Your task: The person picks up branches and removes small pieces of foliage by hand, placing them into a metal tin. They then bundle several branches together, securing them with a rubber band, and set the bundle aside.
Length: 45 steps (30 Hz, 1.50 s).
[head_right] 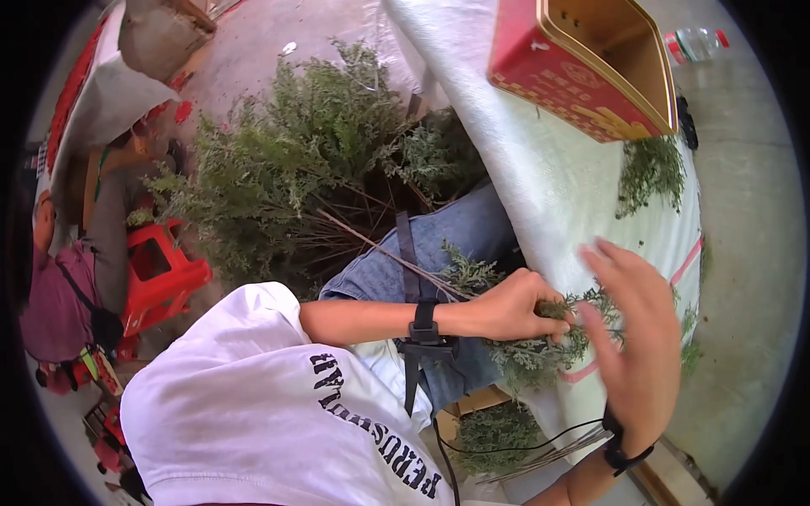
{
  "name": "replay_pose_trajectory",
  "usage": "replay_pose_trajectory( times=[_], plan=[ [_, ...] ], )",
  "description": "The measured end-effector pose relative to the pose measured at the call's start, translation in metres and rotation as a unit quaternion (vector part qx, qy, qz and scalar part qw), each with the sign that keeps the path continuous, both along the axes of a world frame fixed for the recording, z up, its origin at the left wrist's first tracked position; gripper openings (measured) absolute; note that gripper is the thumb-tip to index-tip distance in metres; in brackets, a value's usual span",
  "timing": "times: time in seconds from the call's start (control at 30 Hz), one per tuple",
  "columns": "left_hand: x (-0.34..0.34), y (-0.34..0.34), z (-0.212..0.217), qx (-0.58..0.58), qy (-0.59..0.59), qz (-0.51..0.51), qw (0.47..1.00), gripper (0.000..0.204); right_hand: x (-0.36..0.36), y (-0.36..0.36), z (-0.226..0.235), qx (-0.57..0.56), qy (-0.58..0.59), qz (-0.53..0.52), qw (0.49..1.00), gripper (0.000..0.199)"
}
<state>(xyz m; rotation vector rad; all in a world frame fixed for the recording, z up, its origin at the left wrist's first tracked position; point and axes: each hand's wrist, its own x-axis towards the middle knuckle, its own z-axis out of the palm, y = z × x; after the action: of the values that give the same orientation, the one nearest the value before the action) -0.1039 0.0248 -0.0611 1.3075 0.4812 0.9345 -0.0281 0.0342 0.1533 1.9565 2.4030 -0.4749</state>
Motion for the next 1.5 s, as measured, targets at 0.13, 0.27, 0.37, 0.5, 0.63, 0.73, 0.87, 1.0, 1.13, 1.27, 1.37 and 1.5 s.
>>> replay_pose_trajectory(
  times=[0.13,0.27,0.37,0.5,0.63,0.73,0.87,1.0,1.13,1.27,1.37,1.5],
  plan=[
    [-0.008,0.011,0.020,-0.099,0.016,-0.170,0.980,0.023,0.097,-0.048,0.008,0.086,-0.009,-0.217,0.972,0.036],
    [-0.009,0.012,0.007,-0.176,0.087,-0.164,0.967,0.021,0.206,-0.097,-0.029,0.162,0.102,-0.385,0.903,0.029],
    [-0.008,0.012,0.009,-0.182,0.076,-0.196,0.960,0.021,0.267,-0.148,-0.044,0.117,0.140,-0.515,0.838,0.024],
    [0.006,0.005,0.020,-0.185,0.048,-0.191,0.963,0.021,0.289,-0.192,-0.072,0.113,0.148,-0.616,0.765,0.031],
    [0.004,0.006,0.018,-0.196,0.053,-0.184,0.962,0.022,0.278,-0.173,-0.093,0.115,0.114,-0.552,0.818,0.037],
    [-0.011,0.003,0.019,-0.217,0.051,-0.168,0.960,0.023,0.230,-0.138,-0.085,0.096,0.069,-0.547,0.829,0.043],
    [-0.005,0.007,0.021,-0.208,0.072,-0.170,0.961,0.024,0.216,-0.118,-0.106,0.212,-0.024,-0.467,0.858,0.042],
    [0.000,0.009,0.024,-0.242,0.044,-0.177,0.953,0.023,0.243,-0.122,-0.105,0.272,0.213,-0.415,0.842,0.033],
    [-0.004,0.004,0.022,-0.250,0.057,-0.158,0.954,0.022,0.194,-0.124,-0.064,0.334,0.349,-0.436,0.759,0.026],
    [-0.004,0.008,0.032,-0.259,0.075,-0.135,0.953,0.023,0.146,-0.143,-0.062,0.350,0.491,-0.444,0.662,0.026],
    [-0.004,0.009,0.044,-0.219,0.079,-0.147,0.961,0.027,0.136,-0.155,-0.073,0.375,0.571,-0.448,0.576,0.025],
    [-0.004,0.019,0.054,-0.174,0.121,-0.104,0.972,0.025,0.123,-0.143,-0.100,0.297,0.704,-0.437,0.475,0.019]
  ],
)
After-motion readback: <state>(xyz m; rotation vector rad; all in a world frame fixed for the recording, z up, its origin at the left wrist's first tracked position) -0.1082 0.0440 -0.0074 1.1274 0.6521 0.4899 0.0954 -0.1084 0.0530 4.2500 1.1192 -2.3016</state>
